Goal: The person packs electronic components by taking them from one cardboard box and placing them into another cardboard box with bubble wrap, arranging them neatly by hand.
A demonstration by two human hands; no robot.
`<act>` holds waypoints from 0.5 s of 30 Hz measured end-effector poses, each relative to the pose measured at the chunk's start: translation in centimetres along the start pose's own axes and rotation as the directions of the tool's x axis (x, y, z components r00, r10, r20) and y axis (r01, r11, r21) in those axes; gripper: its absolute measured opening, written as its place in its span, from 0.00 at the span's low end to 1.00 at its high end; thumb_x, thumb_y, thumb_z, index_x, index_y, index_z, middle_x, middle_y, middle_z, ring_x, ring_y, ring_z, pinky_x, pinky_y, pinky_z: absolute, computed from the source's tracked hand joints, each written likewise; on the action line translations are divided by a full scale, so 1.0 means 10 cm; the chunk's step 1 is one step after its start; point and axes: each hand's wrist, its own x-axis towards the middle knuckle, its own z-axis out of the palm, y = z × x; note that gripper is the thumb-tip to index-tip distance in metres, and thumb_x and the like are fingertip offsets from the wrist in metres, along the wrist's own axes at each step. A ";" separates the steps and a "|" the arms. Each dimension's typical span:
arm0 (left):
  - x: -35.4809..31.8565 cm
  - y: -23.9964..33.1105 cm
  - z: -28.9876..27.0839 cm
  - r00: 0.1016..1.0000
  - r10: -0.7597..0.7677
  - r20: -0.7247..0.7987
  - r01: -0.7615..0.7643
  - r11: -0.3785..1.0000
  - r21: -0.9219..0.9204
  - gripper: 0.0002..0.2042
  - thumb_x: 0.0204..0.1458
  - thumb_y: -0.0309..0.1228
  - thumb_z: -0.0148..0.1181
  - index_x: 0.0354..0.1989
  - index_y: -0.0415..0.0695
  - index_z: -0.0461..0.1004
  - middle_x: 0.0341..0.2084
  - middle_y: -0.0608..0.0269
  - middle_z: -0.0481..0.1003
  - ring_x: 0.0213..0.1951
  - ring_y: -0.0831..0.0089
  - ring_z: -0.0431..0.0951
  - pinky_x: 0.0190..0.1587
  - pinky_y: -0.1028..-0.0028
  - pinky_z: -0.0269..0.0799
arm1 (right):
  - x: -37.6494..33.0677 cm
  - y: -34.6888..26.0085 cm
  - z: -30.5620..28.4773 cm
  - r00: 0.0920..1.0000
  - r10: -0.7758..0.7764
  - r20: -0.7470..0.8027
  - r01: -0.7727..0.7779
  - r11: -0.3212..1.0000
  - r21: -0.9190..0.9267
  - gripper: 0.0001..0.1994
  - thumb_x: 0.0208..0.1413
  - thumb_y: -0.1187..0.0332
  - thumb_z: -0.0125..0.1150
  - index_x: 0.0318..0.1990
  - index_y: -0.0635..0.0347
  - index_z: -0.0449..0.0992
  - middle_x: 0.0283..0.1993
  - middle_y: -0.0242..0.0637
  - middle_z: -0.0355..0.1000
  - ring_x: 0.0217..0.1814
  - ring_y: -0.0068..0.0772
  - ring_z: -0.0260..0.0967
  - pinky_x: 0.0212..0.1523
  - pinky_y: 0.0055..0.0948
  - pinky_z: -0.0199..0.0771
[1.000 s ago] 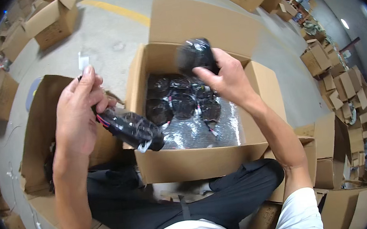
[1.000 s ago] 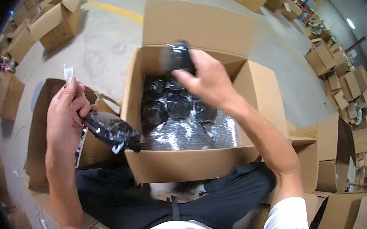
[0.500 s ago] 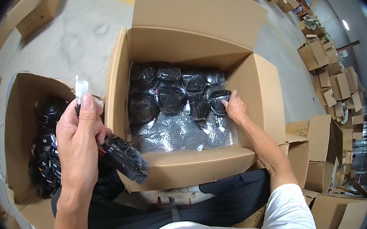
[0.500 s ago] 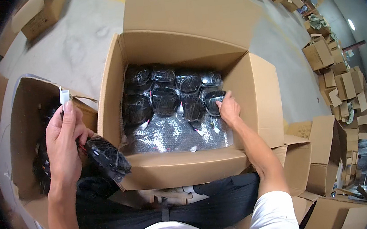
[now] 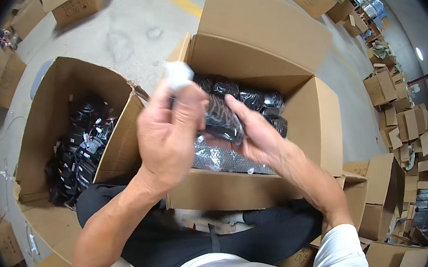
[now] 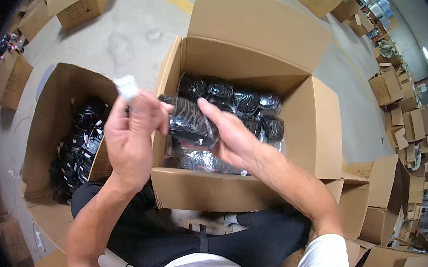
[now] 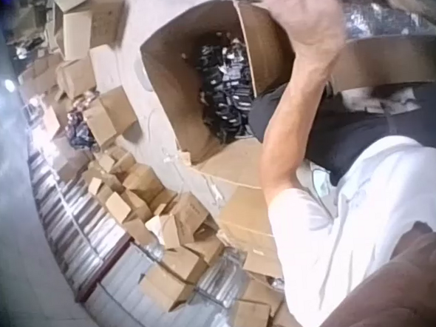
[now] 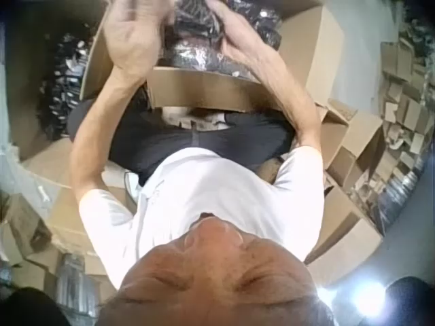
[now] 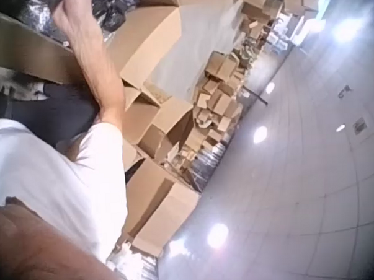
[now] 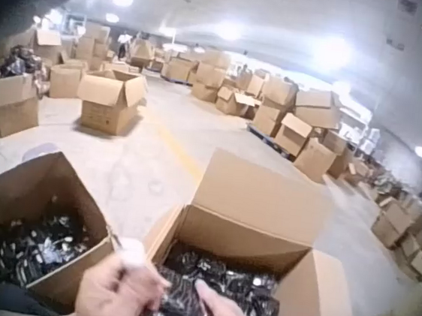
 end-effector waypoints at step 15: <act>-0.08 0.29 -0.09 0.997 -0.052 -0.057 0.059 0.991 0.119 0.29 0.54 0.34 0.68 0.60 0.33 0.64 0.53 0.46 0.68 0.53 0.58 0.73 0.58 0.62 0.70 | 0.68 0.84 -1.50 0.995 0.057 0.087 0.037 0.589 -0.807 0.25 0.53 0.69 0.71 0.57 0.72 0.72 0.54 0.46 0.76 0.55 0.33 0.73 0.57 0.33 0.74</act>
